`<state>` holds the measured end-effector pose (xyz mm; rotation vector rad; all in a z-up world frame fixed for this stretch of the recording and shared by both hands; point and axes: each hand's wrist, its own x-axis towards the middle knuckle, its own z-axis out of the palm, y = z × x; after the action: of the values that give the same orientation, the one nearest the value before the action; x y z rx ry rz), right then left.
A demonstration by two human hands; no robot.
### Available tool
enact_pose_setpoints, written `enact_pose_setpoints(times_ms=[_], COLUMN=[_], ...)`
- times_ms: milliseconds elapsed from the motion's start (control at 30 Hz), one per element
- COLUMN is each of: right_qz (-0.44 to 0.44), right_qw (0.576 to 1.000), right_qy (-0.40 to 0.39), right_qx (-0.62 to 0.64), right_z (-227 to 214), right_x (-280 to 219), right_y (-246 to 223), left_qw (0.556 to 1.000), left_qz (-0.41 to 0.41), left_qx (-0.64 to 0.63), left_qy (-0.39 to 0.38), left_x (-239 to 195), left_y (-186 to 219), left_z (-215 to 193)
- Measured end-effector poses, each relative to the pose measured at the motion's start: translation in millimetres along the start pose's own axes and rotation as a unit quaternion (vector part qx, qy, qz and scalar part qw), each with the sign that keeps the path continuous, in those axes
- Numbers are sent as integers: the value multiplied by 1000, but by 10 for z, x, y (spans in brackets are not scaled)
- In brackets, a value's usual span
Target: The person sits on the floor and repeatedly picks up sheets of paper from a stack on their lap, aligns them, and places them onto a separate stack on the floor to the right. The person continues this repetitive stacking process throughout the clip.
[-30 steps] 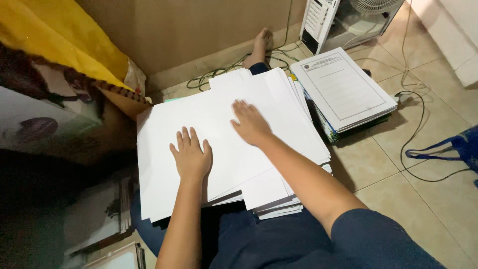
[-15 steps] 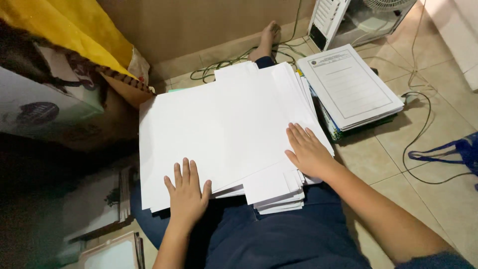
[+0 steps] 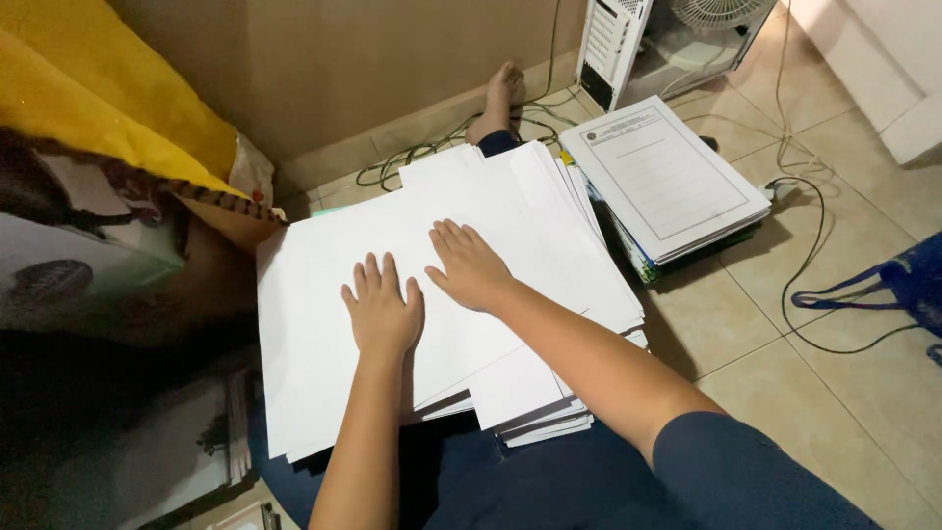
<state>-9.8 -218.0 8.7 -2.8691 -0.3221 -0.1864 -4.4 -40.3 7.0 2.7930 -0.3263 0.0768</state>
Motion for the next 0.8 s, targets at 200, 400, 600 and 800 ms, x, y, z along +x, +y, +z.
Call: enact_pose_setpoints(times_ms=[200,400,600,800], right_qz=[114,192,180,-31], right_qw=[993,981,981,999], right_qy=[9,18,24,21], right_qx=[-13,-26,-64,-9], right_z=[-168,-210,-96,123], right_x=[-125,-235,-147,21], right_y=[371,506,370,-400], left_qw=[998,996,995,996], left_qz=[-36,-69,-56,-45], left_qx=[35,37,55,39], left_qy=[43,49,55,71], left_x=[-113,-225,-200,-211], left_y=[-437,-517,-515,-512], left_z=[-23,-101,-70,-54])
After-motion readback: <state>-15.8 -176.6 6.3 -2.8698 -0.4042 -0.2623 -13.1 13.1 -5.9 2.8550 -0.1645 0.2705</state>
